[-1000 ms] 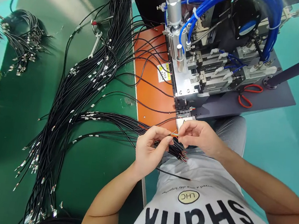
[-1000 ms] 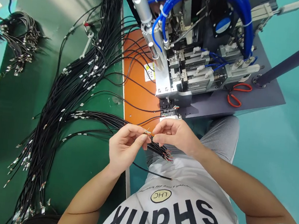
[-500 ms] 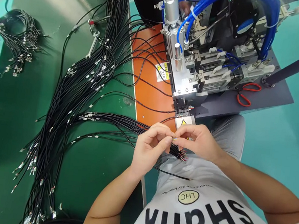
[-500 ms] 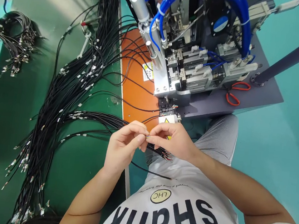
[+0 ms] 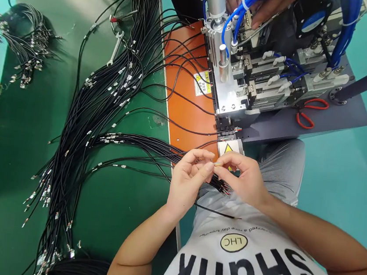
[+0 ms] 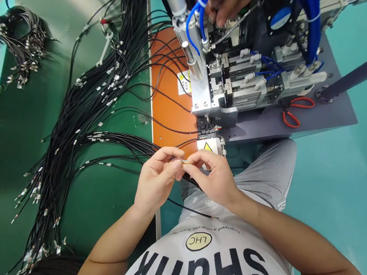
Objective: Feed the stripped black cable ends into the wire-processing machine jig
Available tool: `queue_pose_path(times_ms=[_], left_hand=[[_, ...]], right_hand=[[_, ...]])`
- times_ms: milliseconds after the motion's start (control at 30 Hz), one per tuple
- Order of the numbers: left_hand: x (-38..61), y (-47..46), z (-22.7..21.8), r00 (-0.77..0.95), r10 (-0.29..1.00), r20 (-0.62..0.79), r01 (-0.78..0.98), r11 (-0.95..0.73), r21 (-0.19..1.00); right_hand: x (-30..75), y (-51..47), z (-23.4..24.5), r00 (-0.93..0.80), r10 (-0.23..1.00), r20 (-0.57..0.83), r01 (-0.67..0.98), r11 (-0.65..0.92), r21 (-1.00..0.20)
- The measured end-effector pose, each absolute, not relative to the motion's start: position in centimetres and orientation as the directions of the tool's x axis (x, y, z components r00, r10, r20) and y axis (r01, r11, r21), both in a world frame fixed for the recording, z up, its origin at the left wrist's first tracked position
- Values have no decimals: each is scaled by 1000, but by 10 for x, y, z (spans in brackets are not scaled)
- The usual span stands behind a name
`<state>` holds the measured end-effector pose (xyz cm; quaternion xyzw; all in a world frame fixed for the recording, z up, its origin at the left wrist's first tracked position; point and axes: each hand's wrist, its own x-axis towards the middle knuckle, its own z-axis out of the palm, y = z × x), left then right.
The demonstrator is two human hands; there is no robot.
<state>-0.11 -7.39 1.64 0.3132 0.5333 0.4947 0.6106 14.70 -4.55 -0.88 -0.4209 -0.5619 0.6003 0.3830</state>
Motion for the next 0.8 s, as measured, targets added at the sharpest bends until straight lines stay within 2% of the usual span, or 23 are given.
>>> queue_pose_path(times_ms=[133,333,600,800], left_hand=[[-7,-75,20,-10,961,-276,-145,272,951],[-3,-76,20,-59,980,-192,-112,184,977],[-1,-73,16,-42,929,-367,-331,334,883],[0,-71,12,-41,906,-422,-408,370,835]], right_hand=[[154,-42,-4,-347,937,49,86,84,-993],[154,-43,-3,-349,934,74,134,128,-983],[153,-43,-7,-349,929,120,151,182,-972],[152,-45,-10,-359,918,167,218,256,-942]])
